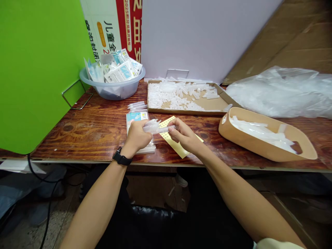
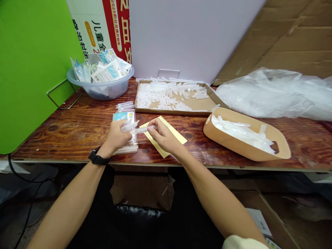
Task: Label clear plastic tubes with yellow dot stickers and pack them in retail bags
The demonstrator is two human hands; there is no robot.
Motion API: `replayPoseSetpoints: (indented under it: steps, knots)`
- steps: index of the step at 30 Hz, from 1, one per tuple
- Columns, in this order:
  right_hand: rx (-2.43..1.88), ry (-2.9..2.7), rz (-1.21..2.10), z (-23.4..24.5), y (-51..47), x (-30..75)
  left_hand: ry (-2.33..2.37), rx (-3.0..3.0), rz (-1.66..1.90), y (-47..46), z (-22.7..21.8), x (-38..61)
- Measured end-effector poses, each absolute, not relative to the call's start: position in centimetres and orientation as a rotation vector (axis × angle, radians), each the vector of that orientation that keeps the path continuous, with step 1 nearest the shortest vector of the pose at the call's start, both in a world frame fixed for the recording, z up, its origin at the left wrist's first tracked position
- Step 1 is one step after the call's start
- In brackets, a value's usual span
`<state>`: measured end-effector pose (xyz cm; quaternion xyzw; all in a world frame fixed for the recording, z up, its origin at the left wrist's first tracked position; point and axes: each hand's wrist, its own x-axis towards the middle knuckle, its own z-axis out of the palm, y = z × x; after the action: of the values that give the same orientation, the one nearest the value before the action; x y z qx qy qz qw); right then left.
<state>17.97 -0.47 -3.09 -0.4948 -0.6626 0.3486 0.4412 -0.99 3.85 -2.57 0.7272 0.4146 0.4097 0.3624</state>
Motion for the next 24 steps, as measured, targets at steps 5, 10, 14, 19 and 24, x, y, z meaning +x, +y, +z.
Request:
replayPoseSetpoints:
  steps: [5,10,14,19,24]
  knots:
    - [-1.295,-1.658,0.671,-2.78,-0.41,17.54,1.093,1.900,1.089,3.51,-2.47,-0.80]
    - [-1.354,-1.672,0.759,-2.71,-0.62,17.27,1.126,1.947,1.059,3.43,-2.41,-0.80]
    - [-1.265,-1.583,0.926,-2.99,-0.78,17.52,1.135,1.924,1.090,3.73,-2.46,-1.00]
    - [-1.214,-1.662,0.833,-3.08,-0.65,17.67,1.117,1.917,1.077,3.76,-2.43,-1.09]
    - [-1.296,-1.677,0.814,-2.86,-0.51,17.35,1.082,1.935,1.086,3.57,-2.36,-0.97]
